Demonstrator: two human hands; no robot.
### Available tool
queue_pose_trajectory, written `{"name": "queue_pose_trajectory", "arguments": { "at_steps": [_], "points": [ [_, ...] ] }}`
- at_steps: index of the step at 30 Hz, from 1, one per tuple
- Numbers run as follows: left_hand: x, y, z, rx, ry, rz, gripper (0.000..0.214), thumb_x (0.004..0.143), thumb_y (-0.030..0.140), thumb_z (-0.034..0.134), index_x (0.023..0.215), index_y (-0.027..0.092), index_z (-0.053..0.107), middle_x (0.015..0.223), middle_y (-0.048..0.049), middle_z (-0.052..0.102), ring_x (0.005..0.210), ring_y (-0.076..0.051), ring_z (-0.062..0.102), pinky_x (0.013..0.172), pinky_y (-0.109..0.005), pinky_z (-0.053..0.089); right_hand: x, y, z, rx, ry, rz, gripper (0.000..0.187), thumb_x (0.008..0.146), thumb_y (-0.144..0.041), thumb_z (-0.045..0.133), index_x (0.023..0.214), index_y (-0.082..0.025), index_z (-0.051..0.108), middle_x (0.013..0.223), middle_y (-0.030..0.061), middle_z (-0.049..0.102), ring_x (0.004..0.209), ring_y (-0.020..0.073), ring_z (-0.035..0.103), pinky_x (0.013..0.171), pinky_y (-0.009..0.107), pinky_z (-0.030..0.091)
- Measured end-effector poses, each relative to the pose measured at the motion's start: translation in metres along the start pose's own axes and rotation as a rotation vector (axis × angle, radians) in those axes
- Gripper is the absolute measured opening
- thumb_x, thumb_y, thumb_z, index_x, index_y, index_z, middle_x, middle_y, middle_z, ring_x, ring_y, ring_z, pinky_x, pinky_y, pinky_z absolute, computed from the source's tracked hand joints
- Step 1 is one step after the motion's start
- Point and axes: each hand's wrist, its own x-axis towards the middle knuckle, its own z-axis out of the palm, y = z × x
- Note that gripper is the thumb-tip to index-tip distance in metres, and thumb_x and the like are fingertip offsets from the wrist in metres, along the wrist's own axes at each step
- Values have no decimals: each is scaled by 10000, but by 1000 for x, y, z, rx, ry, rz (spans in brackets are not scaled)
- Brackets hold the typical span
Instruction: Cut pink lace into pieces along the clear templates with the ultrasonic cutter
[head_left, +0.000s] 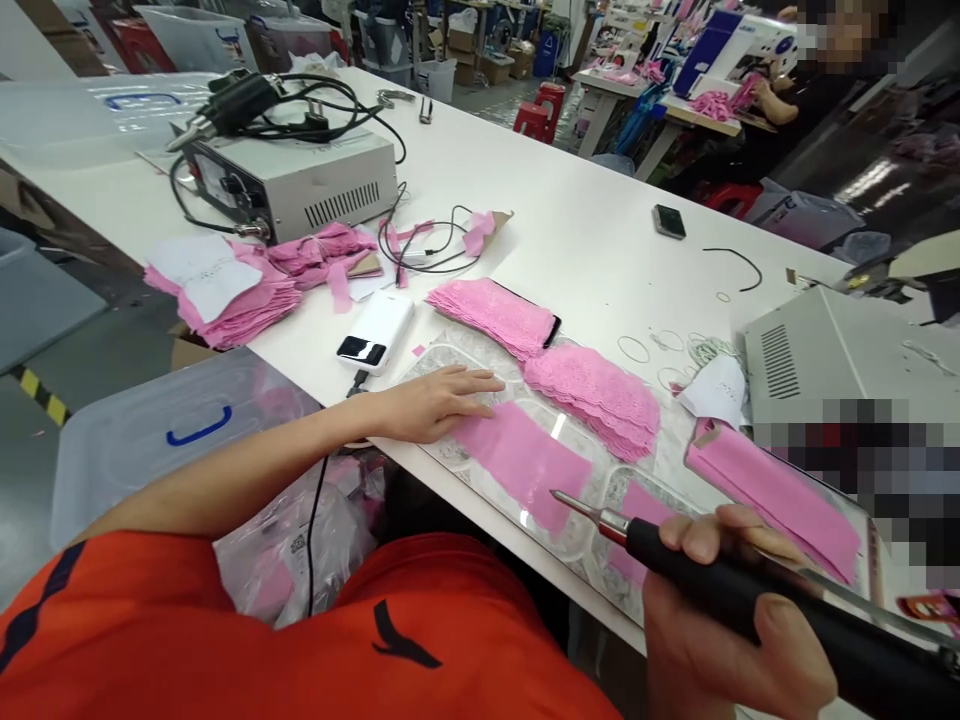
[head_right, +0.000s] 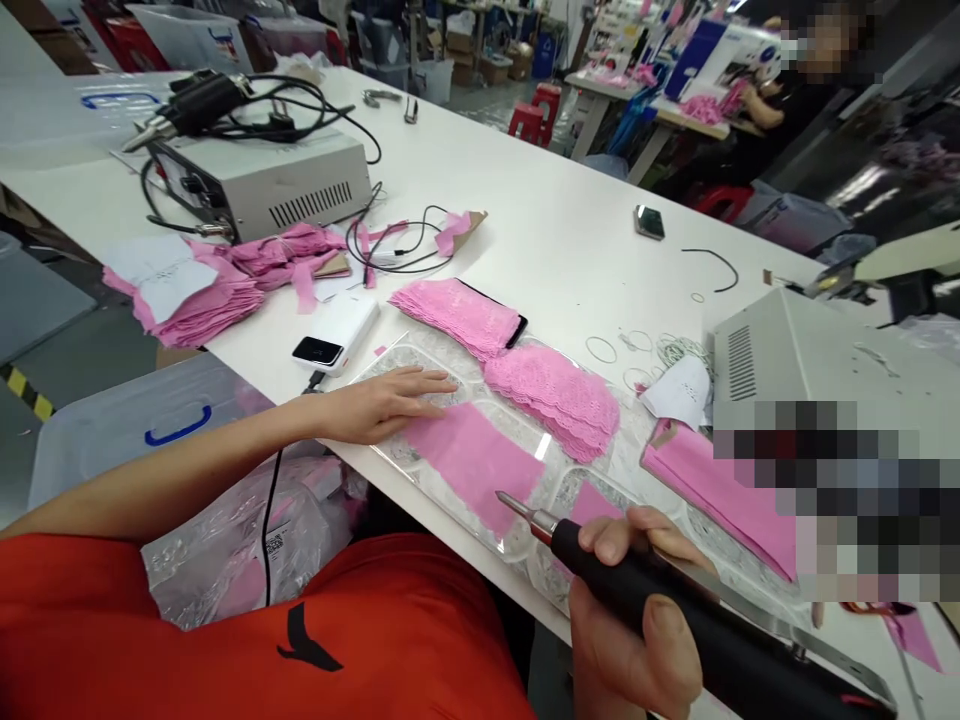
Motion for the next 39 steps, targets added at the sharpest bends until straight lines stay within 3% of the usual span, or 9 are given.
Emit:
{"name": "queue_pose_trajectory", "arguments": {
  "at_steps": [4,7,16,29,33,39],
  "points": [
    [-24,-12,3,-3,3,-67,553,771,-67,404,1212,183,625,1448,-112,457,1393,-250,353,1118,-452,341,0,14,24,28,-26,32,389,607,-286,520,957,-179,653,921,13,606,554,89,472,515,311,436],
    [-30,-14,6,3,-57,-78,674,694,-105,413,1272,193,591,1471,-112,423,1407,-272,323,1129,-476,314,-2,22,44,44,-86,19,344,627,-274,530,926,-164,660,864,13,609,559,96,484,524,315,437],
    [-27,-19,9,36,-81,-124,631,729,-79,459,1252,239,613,1492,-89,399,1418,-294,293,1122,-479,301,-10,37,81,69,-189,75,267,669,-244,541,908,-182,642,875,3,595,578,92,505,541,310,457],
    [-23,-16,8,122,-167,-135,653,789,-27,446,1347,303,524,1543,-68,309,1438,-281,243,1113,-449,302,-7,49,97,48,-196,30,283,652,-231,513,891,-181,655,859,8,596,564,98,511,526,312,457],
    [-20,-15,6,133,-176,-129,648,805,-18,453,1338,344,524,1553,-46,289,1446,-290,217,1121,-493,280,-2,47,92,15,-188,3,282,643,-238,505,878,-177,649,848,11,592,561,101,507,517,311,452],
    [-19,-20,13,132,-137,-120,631,822,-3,489,1341,355,516,1551,-52,292,1445,-301,214,1138,-536,232,19,42,73,-50,-61,-80,259,627,-247,492,842,-176,618,800,-3,568,546,91,488,516,288,434]
  ]
}}
